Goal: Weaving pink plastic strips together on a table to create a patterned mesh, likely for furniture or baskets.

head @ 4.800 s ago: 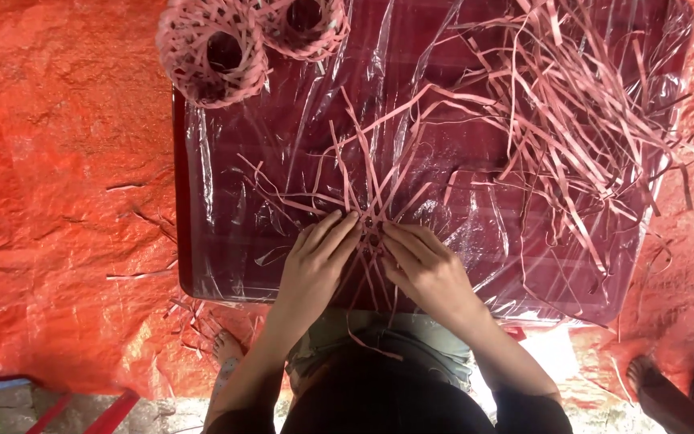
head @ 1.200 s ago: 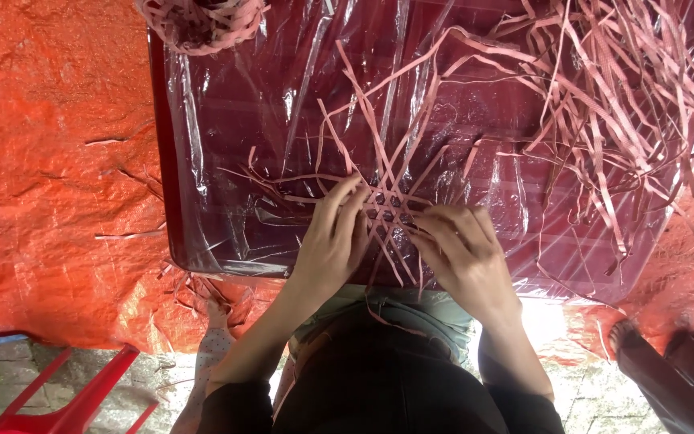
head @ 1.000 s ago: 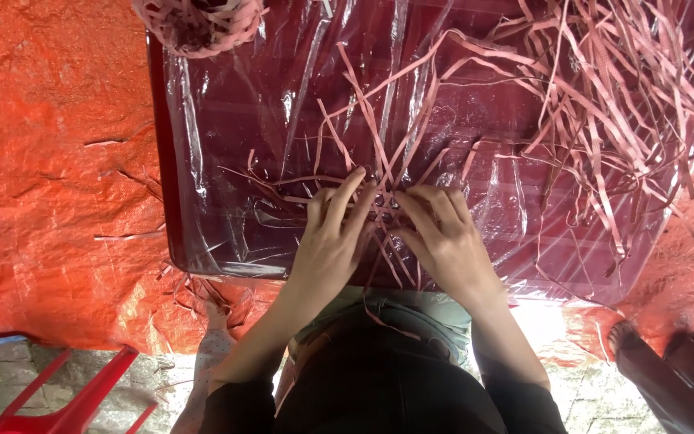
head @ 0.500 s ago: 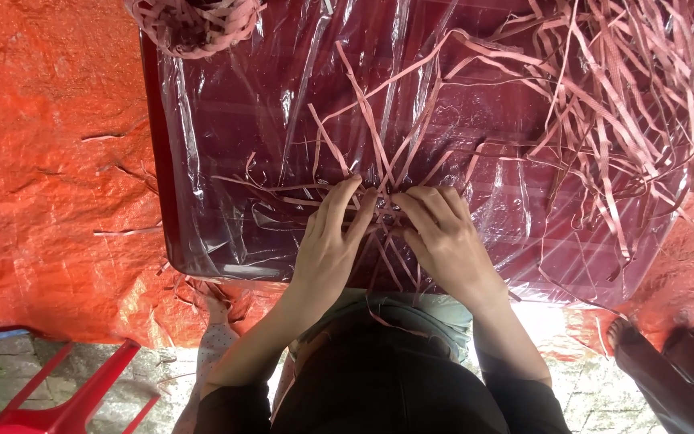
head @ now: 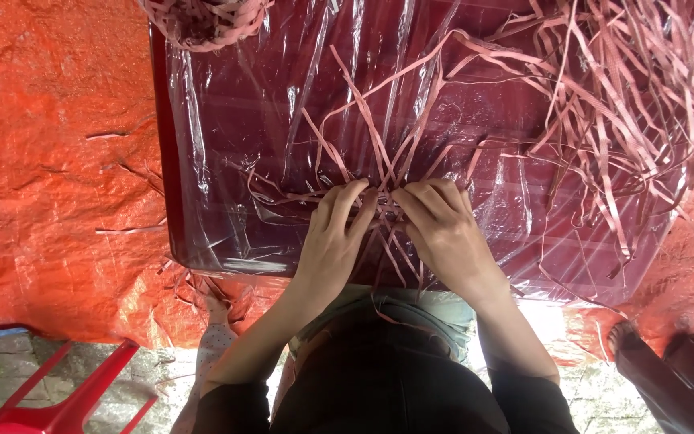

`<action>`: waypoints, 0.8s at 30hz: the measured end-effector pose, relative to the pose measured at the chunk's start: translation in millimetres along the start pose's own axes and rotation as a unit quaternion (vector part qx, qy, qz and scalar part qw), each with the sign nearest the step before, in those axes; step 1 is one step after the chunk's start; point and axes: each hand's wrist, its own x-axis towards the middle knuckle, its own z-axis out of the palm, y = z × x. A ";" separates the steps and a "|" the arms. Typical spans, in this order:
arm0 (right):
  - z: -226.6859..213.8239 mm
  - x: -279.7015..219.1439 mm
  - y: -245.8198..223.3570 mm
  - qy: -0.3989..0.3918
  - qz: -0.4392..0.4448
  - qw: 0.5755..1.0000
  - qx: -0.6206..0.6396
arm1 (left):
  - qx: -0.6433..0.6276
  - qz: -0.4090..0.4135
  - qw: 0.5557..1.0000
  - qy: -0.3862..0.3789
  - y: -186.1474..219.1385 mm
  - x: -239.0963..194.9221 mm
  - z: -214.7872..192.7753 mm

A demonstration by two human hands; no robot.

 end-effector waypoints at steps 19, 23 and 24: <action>8.8 -10.9 7.3 0.037 -0.049 0.996 -0.057 | -0.226 -0.048 0.973 0.000 -0.7 6.4 -4.5; 10.3 -10.2 9.4 0.044 -0.036 0.998 -0.006 | -0.210 -0.040 0.977 0.002 -4.1 2.6 1.5; 12.4 -10.6 10.9 0.050 -0.028 0.998 0.021 | -0.203 -0.036 0.978 0.003 -5.4 1.1 4.3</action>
